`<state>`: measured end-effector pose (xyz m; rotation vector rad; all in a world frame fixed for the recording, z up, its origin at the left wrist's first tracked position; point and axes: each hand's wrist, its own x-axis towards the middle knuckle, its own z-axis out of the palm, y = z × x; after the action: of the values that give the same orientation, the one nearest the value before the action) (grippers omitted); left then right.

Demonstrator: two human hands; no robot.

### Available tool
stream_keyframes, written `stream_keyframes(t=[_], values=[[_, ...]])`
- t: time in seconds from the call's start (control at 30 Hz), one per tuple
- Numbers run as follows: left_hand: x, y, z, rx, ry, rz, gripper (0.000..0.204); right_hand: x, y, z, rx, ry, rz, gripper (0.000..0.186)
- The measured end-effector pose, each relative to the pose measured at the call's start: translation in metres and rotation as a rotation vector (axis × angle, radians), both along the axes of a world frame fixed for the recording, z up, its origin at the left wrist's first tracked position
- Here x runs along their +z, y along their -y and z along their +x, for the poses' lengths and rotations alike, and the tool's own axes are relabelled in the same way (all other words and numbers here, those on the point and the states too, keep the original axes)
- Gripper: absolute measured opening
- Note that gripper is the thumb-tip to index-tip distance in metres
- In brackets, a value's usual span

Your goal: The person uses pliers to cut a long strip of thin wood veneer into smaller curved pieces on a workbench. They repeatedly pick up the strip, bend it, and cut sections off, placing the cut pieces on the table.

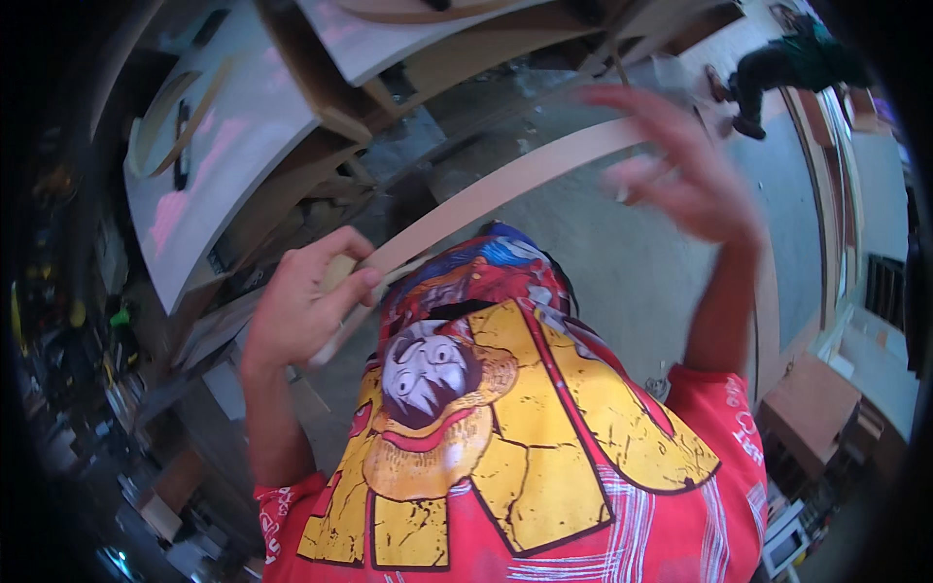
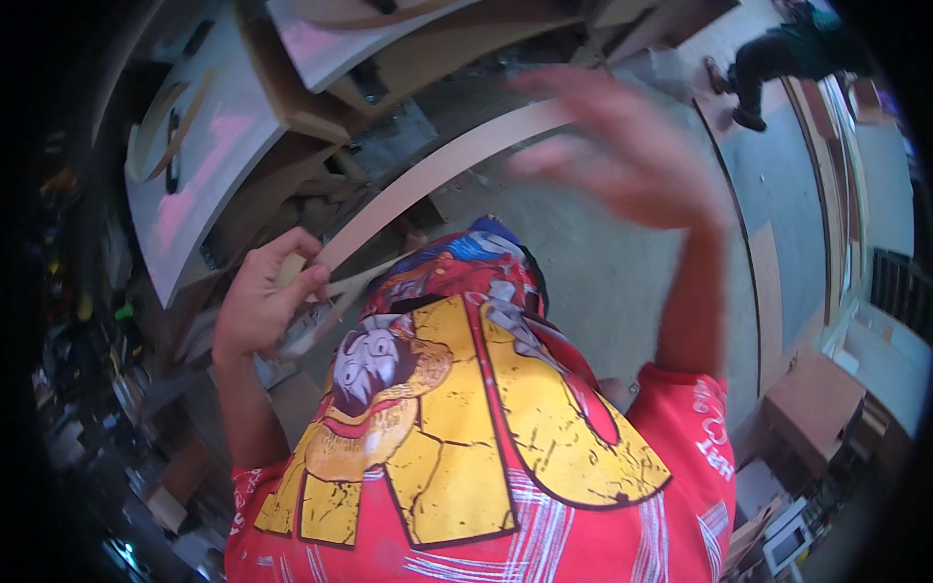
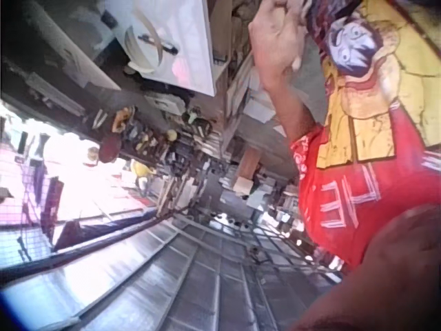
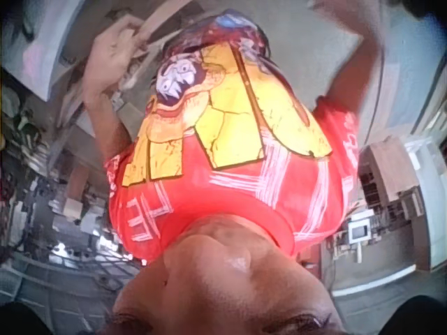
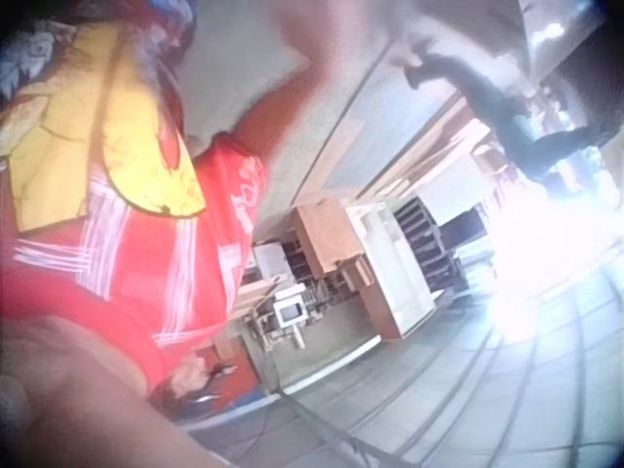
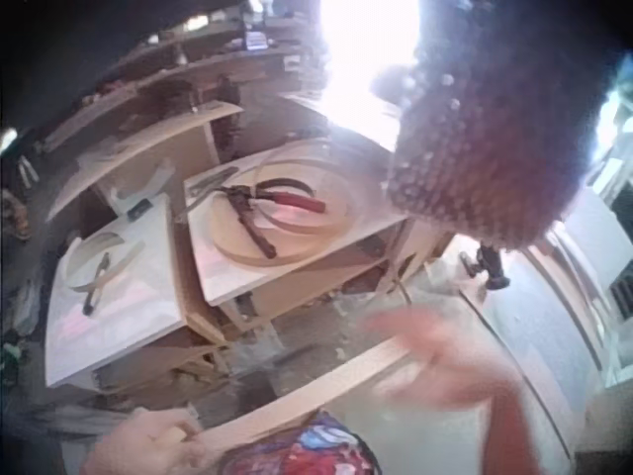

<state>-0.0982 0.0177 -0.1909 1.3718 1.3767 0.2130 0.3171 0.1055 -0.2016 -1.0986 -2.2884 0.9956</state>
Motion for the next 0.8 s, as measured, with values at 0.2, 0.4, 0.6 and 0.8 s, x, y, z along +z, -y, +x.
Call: stream_keyframes(t=[0.2,0.4,0.6,0.8], values=[[0.008,-0.013,0.039,-0.212,-0.067,0.114,0.021,0.003,0.045,-0.131,0.289,0.057,-0.293,0.053],[0.003,-0.001,-0.025,-0.113,-0.002,-0.024,0.018,-0.001,0.001,0.007,0.212,0.017,-0.154,0.025],[0.003,0.005,-0.043,-0.094,-0.139,-0.014,0.013,-0.011,-0.005,0.072,-0.211,0.347,-0.026,0.053],[0.004,-0.003,0.016,-0.092,-0.179,0.097,0.022,-0.006,0.046,-0.191,0.310,-0.111,-0.671,0.089]])
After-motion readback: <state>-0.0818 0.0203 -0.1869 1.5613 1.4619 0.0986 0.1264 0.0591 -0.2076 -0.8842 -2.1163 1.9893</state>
